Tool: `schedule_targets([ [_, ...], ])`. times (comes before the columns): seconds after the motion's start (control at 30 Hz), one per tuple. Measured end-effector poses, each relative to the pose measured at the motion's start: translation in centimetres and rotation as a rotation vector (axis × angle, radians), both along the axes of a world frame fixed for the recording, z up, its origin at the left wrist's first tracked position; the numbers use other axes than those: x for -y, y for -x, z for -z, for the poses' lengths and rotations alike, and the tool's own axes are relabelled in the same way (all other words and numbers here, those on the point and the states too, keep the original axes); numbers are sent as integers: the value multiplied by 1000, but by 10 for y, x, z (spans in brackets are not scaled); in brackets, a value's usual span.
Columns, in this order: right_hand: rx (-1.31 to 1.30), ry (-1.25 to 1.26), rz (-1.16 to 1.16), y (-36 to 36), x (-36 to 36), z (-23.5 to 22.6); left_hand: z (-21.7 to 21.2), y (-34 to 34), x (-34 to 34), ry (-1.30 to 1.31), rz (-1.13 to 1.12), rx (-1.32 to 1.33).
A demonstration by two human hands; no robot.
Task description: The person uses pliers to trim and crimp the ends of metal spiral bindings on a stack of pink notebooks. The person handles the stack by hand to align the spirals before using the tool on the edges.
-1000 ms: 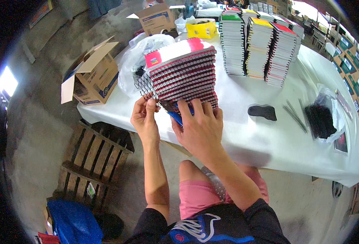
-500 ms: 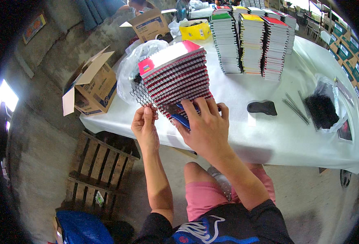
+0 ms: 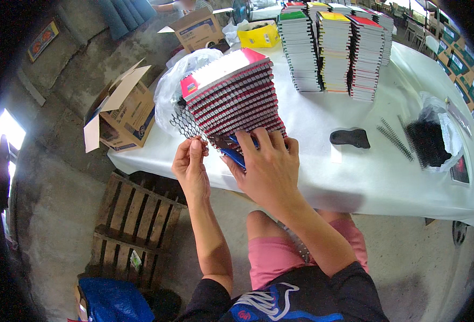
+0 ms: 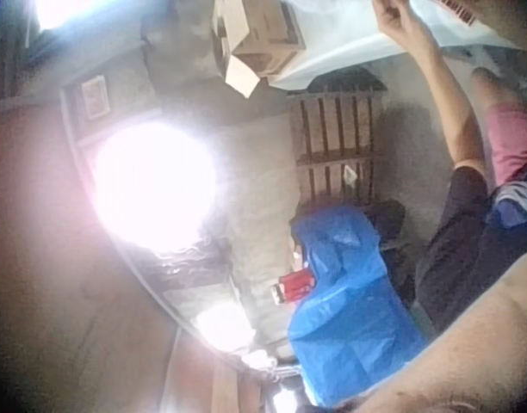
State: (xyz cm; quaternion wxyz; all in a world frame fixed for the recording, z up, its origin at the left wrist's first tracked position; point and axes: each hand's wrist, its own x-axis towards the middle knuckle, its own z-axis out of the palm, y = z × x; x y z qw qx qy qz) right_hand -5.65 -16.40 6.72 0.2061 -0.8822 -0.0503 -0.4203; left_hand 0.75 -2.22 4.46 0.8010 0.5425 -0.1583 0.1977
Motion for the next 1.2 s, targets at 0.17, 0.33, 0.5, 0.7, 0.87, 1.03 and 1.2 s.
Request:
schedule_targets([
  [0.17,15,37,5,-4,-4,0,2,-1,0,6,-1,5],
  [0.33,-46,12,-30,-8,0,3,2,-1,0,-37,-12,23],
  [0.5,-157,-113,-90,-6,2,5,2,0,1,-35,-32,10],
  [0.7,66,39,21,0,6,-9,-4,3,-10,-108,23,27],
  [0.87,118,52,63,-6,0,-6,-13,2,-10,-63,98,-11],
  [1.03,22,72,59,-4,-6,-9,-14,2,-11,-56,101,9],
  [1.2,48,4,-2,-7,-4,-7,-11,1,-12,-50,100,-5],
])
